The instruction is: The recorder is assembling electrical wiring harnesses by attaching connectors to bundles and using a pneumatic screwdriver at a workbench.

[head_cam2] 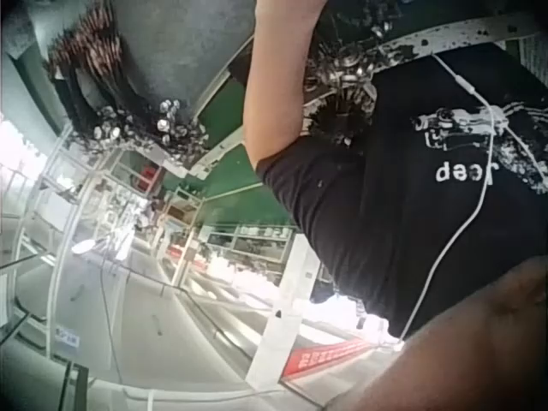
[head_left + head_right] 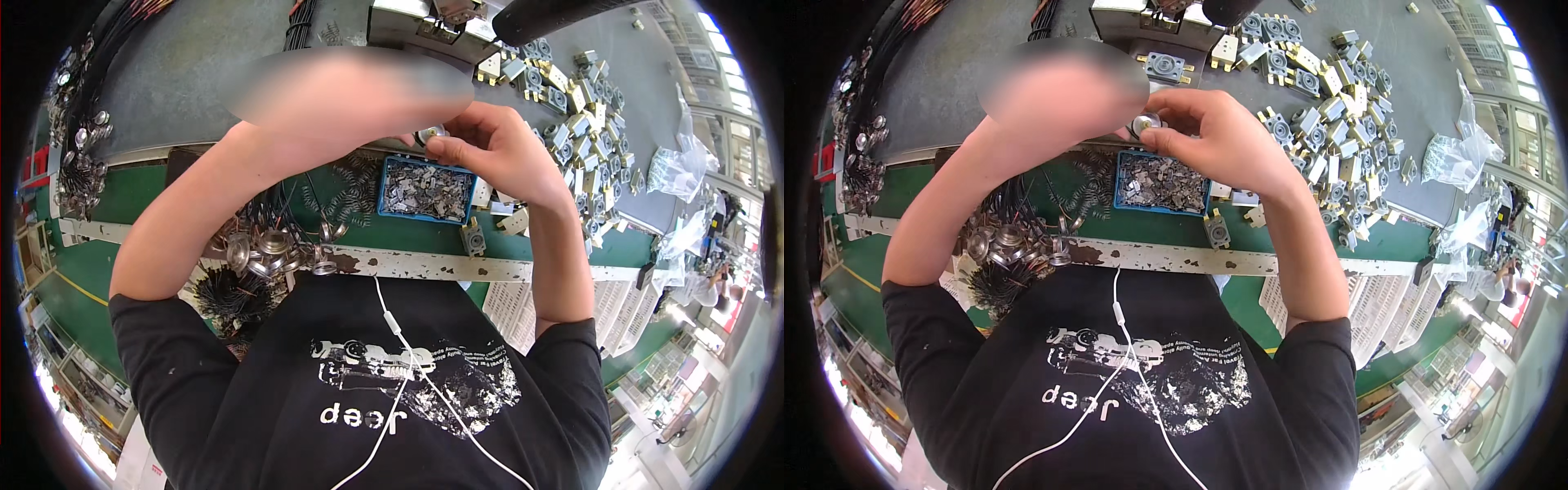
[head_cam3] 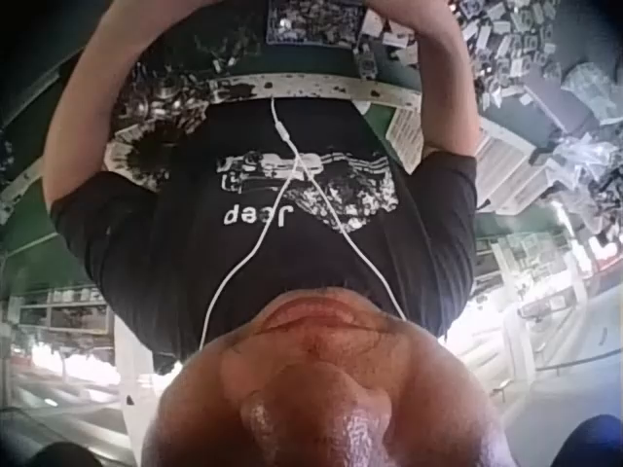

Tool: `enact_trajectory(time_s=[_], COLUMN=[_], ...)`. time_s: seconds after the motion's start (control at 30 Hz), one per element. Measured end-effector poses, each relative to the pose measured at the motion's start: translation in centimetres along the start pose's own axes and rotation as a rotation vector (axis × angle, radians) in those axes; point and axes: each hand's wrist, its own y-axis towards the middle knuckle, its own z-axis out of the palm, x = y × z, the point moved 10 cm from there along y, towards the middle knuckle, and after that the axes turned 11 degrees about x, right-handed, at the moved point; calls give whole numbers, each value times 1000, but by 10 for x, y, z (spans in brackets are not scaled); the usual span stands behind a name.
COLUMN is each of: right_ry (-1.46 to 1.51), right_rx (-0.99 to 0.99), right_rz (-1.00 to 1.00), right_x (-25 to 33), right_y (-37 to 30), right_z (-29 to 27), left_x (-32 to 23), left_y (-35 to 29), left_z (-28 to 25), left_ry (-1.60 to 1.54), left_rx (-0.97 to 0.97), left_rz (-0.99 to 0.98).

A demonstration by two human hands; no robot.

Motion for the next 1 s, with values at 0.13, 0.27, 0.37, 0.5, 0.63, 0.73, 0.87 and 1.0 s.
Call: enact_trajectory(time_s=[0.13,0.27,0.37,0.5,0.63,0.73,0.87,1.0], right_ry=[14,-55,-116,-152,-136,-214,-169,-99], right_rx=[-161,-688,-830,-926,-899,-1007,-975,-797], right_rz=[-94,-305,-558,-824,-1058,-1033,-906,-738], right_x=[7,29,50,72,121,143,150,142], right_y=[-17,-64,-82,-101,-107,-104,-73,-38], right_z=[-11,-62,-75,-92,-105,-110,-111,-124], left_x=[-1,-9,10,49,58,64,74,78], left_y=[0,-4,4,29,39,44,44,37], left_z=[5,17,5,-9,34,40,49,47], left_ry=[-117,-252,-383,-556,-313,-365,-435,-347], left_rx=[109,306,207,172,270,272,399,441], left_rz=[-19,27,-14,-246,-270,-267,-367,-410])
